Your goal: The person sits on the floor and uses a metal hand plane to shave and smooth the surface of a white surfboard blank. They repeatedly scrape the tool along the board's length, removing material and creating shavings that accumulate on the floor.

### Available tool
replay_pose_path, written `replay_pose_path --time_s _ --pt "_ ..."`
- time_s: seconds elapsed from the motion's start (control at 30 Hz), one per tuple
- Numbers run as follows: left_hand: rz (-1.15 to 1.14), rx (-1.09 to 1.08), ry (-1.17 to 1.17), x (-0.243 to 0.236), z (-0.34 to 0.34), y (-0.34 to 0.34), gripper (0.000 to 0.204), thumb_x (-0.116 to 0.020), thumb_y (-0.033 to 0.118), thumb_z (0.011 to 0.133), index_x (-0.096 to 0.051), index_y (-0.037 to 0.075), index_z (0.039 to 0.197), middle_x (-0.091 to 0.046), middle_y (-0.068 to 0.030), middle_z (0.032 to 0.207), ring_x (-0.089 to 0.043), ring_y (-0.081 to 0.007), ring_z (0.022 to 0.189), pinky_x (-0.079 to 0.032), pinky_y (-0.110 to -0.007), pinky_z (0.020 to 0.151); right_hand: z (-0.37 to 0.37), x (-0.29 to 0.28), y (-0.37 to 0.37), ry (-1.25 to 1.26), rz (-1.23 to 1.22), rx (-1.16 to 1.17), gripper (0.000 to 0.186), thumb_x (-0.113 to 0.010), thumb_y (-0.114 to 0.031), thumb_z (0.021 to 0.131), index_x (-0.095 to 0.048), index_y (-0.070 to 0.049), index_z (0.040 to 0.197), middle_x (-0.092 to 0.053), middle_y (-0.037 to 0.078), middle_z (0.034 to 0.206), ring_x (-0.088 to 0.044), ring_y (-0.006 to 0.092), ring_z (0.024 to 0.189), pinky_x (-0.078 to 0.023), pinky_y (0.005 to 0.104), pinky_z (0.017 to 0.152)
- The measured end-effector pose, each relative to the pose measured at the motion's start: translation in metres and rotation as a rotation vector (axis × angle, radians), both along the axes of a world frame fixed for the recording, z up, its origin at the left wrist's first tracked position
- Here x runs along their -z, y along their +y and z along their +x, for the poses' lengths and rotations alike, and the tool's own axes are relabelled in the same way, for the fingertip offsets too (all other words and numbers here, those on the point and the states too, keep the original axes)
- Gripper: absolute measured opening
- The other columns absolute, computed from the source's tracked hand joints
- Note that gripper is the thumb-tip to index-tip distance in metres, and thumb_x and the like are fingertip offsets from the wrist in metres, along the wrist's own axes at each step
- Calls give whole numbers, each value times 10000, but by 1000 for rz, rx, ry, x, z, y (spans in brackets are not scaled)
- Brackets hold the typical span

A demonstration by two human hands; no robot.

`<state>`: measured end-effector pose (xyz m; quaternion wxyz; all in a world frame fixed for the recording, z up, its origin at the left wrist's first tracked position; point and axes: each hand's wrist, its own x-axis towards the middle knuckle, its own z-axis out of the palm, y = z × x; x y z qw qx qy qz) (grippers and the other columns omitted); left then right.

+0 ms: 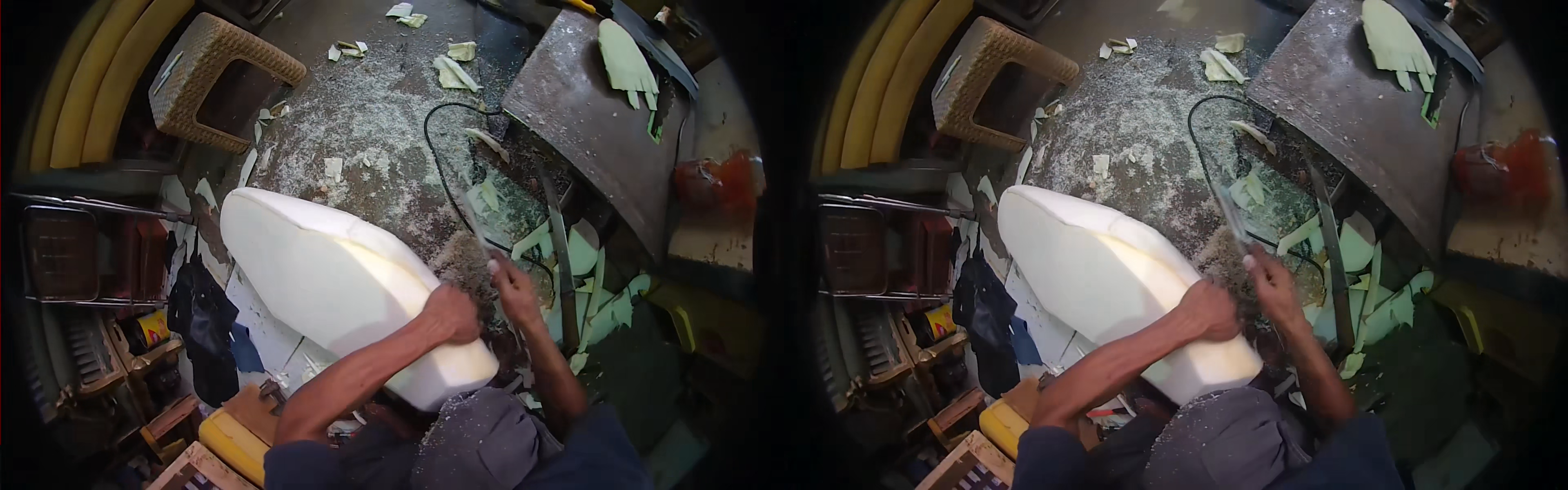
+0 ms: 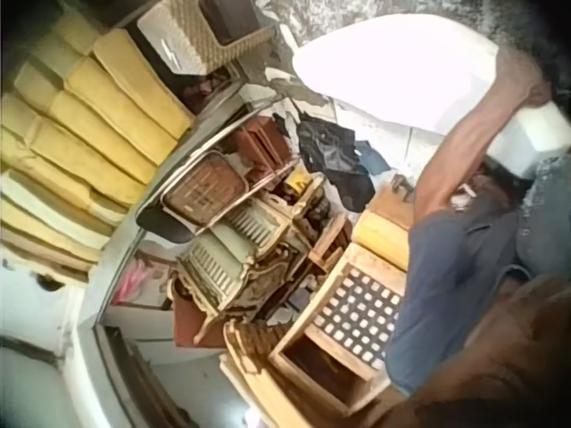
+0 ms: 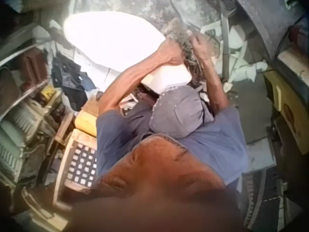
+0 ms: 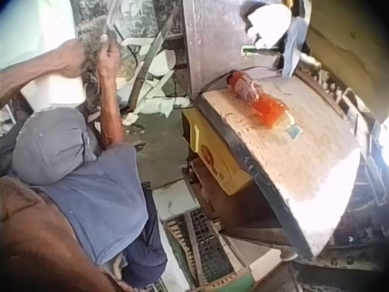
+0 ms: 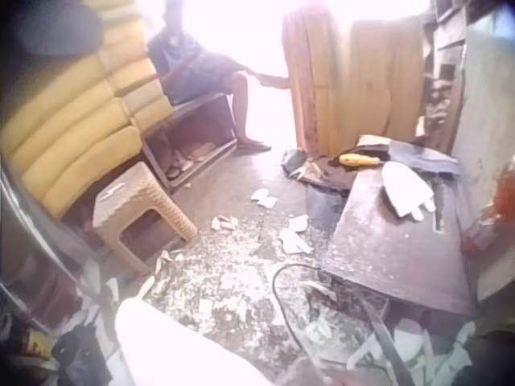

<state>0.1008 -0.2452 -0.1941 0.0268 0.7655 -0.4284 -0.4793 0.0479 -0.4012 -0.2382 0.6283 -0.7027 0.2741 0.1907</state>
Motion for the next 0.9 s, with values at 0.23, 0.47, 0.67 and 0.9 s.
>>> replay_pose_path --time_s 0.23,0.47,0.67,0.9 --pt "-232 -22 -216 -80 -26 53 386 -543 349 893 -712 73 683 -691 -139 732 -656 -296 841 -428 -476 901 32 -49 41 -662 -225 -631 405 -590 -256 1027 -630 -64 1381 -573 264 1413 -549 428 1284 -431 479 1097" --pt "-281 42 -112 -170 -58 114 356 -622 378 798 -707 68 645 -679 -110 710 -651 -293 834 -458 -441 902 90 -96 95 -756 -24 -810 541 -680 -278 979 -532 -79 1461 -525 246 1471 -557 419 1250 -469 496 1070" --pt "-145 147 -19 -203 -126 128 258 -649 388 732 -762 157 755 -689 1 858 -557 -178 1016 -350 -340 941 77 -106 114 -1314 -232 -1245 811 -819 -237 824 -449 -326 1540 -370 181 1617 -488 415 1325 -472 533 1063" --pt "-175 229 -449 -174 -205 166 310 -564 260 866 -764 148 1075 -693 -16 1080 -520 -177 1185 -328 -331 1043 43 -85 135 -1478 -397 -1252 791 -681 -90 900 -372 -330 1588 -308 219 1643 -514 422 1306 -492 607 992"
